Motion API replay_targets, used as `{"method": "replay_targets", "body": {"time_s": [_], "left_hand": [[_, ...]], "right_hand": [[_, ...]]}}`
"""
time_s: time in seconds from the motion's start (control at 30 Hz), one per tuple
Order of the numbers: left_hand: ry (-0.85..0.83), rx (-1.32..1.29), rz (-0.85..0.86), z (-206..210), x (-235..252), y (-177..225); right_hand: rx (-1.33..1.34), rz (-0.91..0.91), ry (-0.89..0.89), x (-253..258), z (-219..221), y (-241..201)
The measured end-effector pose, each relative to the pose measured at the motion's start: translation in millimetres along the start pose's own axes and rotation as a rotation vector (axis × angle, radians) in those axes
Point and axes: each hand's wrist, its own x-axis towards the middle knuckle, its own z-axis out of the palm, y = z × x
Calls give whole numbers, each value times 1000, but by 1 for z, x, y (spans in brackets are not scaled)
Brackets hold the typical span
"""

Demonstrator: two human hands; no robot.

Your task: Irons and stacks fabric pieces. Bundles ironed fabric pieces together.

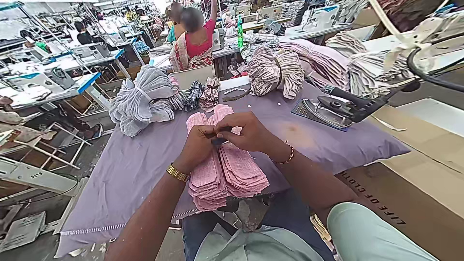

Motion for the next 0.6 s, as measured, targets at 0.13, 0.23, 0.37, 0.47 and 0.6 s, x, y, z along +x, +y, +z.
{"method": "replay_targets", "body": {"time_s": [0.13, 0.23, 0.37, 0.47, 0.6], "left_hand": [[53, -10, 48, 2, -5, -2], [59, -15, 64, 3, -7, 1], [57, -26, 156, 4, -8, 0], [65, 73, 286, 4, -9, -1], [48, 317, 481, 0, -7, 1]], "right_hand": [[-229, 148, 52, -15, -4, -5], [-318, 231, 23, -24, -9, -5], [-185, 245, 192, -28, -10, 2], [-154, 238, 298, -27, 3, 17], [-17, 458, 251, -30, 21, 27]]}}
